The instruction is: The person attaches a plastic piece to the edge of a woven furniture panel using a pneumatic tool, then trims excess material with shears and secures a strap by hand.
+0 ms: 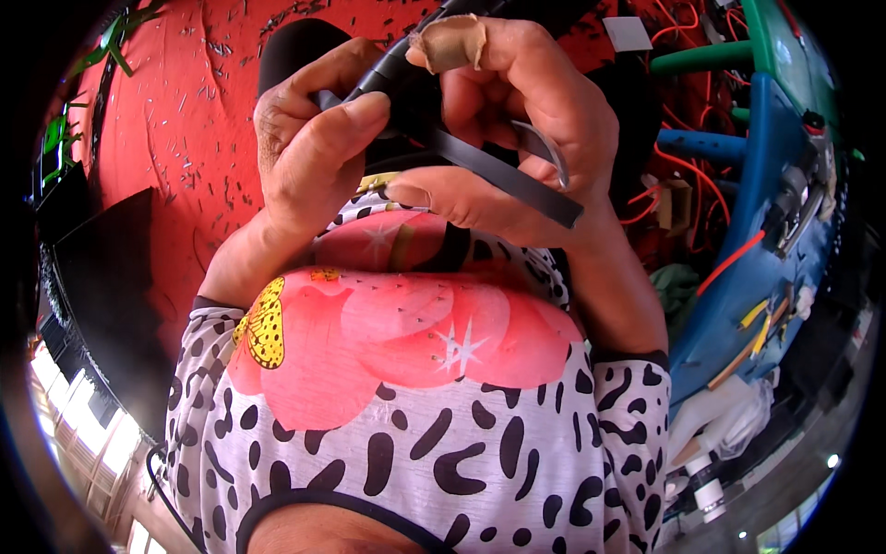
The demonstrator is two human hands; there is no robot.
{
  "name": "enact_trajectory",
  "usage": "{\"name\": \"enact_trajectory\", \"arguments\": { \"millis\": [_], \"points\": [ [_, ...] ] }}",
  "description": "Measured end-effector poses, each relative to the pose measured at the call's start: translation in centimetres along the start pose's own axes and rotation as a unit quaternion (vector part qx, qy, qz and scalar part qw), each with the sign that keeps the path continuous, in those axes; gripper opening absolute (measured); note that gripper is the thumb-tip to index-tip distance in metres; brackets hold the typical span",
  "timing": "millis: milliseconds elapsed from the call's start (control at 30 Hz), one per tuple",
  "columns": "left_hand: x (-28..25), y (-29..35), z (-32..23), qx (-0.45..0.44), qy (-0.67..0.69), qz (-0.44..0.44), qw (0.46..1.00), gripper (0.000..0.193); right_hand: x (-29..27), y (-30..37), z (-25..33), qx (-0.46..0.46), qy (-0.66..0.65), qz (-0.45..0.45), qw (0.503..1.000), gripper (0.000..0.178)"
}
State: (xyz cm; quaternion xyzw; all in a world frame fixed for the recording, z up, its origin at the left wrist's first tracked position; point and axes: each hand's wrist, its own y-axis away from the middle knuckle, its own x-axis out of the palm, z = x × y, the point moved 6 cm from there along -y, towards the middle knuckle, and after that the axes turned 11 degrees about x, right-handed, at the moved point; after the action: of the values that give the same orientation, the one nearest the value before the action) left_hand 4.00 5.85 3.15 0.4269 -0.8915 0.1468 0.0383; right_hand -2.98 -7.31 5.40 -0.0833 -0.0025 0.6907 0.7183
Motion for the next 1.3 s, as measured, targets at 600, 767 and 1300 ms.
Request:
{"name": "enact_trajectory", "arguments": {
  "millis": [600,767,1300],
  "points": [
    [0.7,0.9,1.8,0.039,0.199,0.060,0.977,0.024,2.7,-3.0,9.0,-0.302,0.418,0.095,0.852,0.021],
    [1.0,0.5,1.4,0.083,0.181,0.071,0.977,0.026,1.1,-5.0,7.2,-0.189,0.322,0.176,0.911,0.013],
    [0.6,0.7,0.5,0.186,-0.067,0.049,0.979,0.032,2.7,-7.1,6.8,-0.046,0.362,0.286,0.886,0.021]
  ]
}}
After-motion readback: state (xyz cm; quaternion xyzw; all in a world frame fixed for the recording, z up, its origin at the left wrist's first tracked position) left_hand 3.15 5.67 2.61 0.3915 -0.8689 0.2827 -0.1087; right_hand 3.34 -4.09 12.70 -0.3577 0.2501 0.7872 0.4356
